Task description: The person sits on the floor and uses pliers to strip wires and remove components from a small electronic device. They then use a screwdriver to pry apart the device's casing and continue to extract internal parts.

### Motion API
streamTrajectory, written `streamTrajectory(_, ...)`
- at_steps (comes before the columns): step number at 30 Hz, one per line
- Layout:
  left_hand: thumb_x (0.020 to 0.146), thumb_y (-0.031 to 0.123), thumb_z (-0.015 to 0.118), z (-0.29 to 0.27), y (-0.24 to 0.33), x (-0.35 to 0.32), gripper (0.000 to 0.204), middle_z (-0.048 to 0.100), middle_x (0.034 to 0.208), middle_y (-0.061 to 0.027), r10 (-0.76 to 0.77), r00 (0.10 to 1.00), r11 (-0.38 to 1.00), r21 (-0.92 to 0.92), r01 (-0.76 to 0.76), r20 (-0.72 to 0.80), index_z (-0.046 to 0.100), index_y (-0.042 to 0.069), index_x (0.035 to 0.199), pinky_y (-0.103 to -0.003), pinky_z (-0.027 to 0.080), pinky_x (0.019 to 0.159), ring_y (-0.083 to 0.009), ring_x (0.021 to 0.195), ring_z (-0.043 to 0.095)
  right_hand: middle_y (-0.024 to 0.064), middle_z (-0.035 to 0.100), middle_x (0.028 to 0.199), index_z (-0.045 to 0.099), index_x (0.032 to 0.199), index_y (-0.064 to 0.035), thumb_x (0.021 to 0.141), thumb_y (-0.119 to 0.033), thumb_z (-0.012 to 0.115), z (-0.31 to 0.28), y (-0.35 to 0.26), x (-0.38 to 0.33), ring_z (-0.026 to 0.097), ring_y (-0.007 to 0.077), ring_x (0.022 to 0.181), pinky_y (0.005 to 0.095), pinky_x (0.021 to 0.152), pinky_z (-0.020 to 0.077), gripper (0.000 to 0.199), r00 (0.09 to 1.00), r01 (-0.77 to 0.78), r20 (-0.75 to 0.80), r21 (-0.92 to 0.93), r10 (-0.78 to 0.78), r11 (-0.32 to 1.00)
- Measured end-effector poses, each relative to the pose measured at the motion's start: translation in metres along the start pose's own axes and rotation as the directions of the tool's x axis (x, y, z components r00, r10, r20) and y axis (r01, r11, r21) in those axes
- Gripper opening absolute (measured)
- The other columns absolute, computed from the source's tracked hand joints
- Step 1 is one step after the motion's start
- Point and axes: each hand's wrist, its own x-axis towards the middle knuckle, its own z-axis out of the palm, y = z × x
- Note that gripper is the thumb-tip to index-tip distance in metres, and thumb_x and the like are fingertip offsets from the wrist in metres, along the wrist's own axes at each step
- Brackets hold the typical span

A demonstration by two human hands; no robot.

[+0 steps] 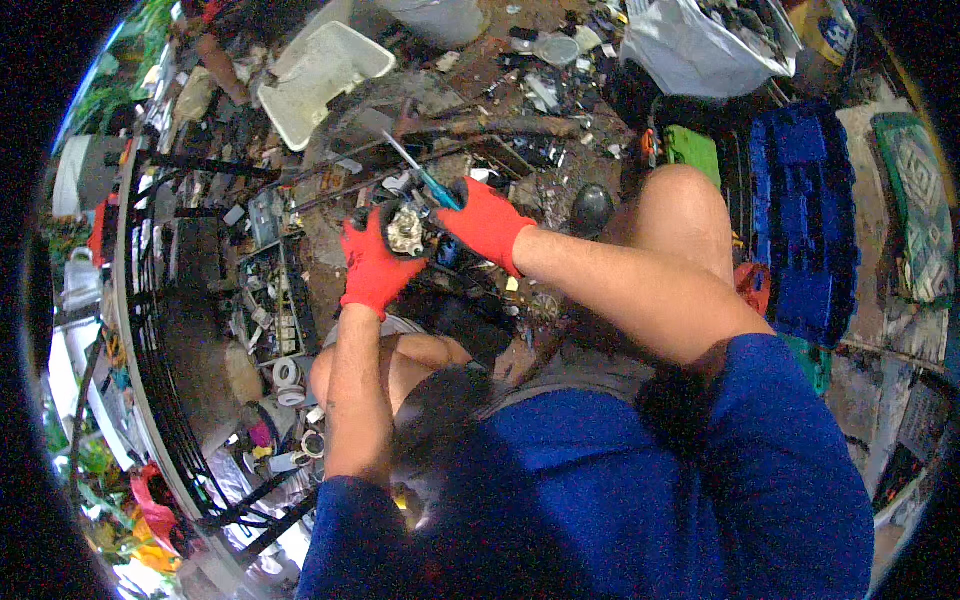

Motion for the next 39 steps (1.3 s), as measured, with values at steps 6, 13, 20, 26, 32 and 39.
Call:
streamTrajectory(6,0.061,0.028,0.089,0.004,-0.006,-0.005,0.083,0.049,0.133,-0.0227,0.125,0.986,0.976,-0.164,-0.141,-0.108,0.05,0.008,0.132,-0.054,0.031,0.112,-0.0452,0.127,0.042,0.0194,0.066,0.106,0.058,0.12,-0.0042,0.091,-0.024,0.059,-0.036,-0.032,-0.038,0.065,0.0325,0.1,0.0392,0.089,0.0496,0.035,0.99,0.082,0.119,-0.006,-0.081,0.997)
streamTrajectory(13,0.062,0.028,0.089,0.01,-0.01,-0.004,0.078,0.048,0.131,-0.0249,-0.046,0.989,0.985,-0.171,0.022,-0.139,0.051,0.007,0.127,-0.052,0.038,0.104,-0.0428,0.124,0.044,0.0225,0.067,0.103,0.058,0.127,-0.0052,0.086,-0.018,0.061,-0.084,-0.05,-0.101,0.066,0.0376,0.096,0.043,0.083,0.0524,0.044,0.955,0.274,0.174,-0.212,-0.239,0.938)
streamTrajectory(20,0.062,0.025,0.089,0.022,-0.009,0.007,0.073,0.055,0.122,-0.0197,0.108,0.975,0.984,-0.115,-0.132,-0.192,0.055,0.004,0.123,-0.047,0.043,0.099,-0.0383,0.114,0.053,0.0229,0.068,0.096,0.061,0.124,-0.0054,0.084,-0.022,0.062,-0.089,-0.027,-0.107,0.065,0.0412,0.09,0.047,0.08,0.0534,0.043,0.964,0.2,0.208,-0.164,-0.165,0.966)
streamTrajectory(26,0.061,0.021,0.09,0.025,-0.012,0.009,0.071,0.057,0.12,-0.0176,0.101,0.977,0.98,-0.148,-0.13,-0.187,0.056,0.003,0.121,-0.044,0.044,0.099,-0.0356,0.112,0.055,0.0214,0.068,0.098,0.062,0.123,-0.0086,0.084,-0.019,0.062,-0.092,-0.023,-0.103,0.065,0.0411,0.093,0.0464,0.081,0.0537,0.041,0.967,0.158,0.219,-0.103,-0.133,0.982)
streamTrajectory(32,0.057,0.019,0.09,0.025,-0.023,0.015,0.072,0.058,0.121,-0.0164,0.086,0.984,0.952,-0.28,-0.127,-0.154,0.058,0.005,0.12,-0.045,0.044,0.098,-0.0367,0.113,0.054,0.0194,0.069,0.102,0.064,0.12,-0.0135,0.084,-0.014,0.06,-0.098,-0.037,-0.1,0.066,0.0399,0.095,0.0443,0.081,0.0542,0.037,0.953,0.123,0.287,-0.057,-0.102,0.991)
streamTrajectory(39,0.057,0.018,0.089,0.022,-0.024,0.015,0.068,0.06,0.116,-0.015,0.091,0.985,0.937,-0.323,-0.135,-0.15,0.06,0.006,0.118,-0.044,0.045,0.096,-0.0354,0.109,0.056,0.0193,0.069,0.097,0.065,0.118,-0.0121,0.084,-0.014,0.059,-0.099,-0.042,-0.095,0.067,0.0388,0.093,0.0433,0.079,0.0539,0.034,0.946,0.008,0.324,-0.015,-0.002,1.0)
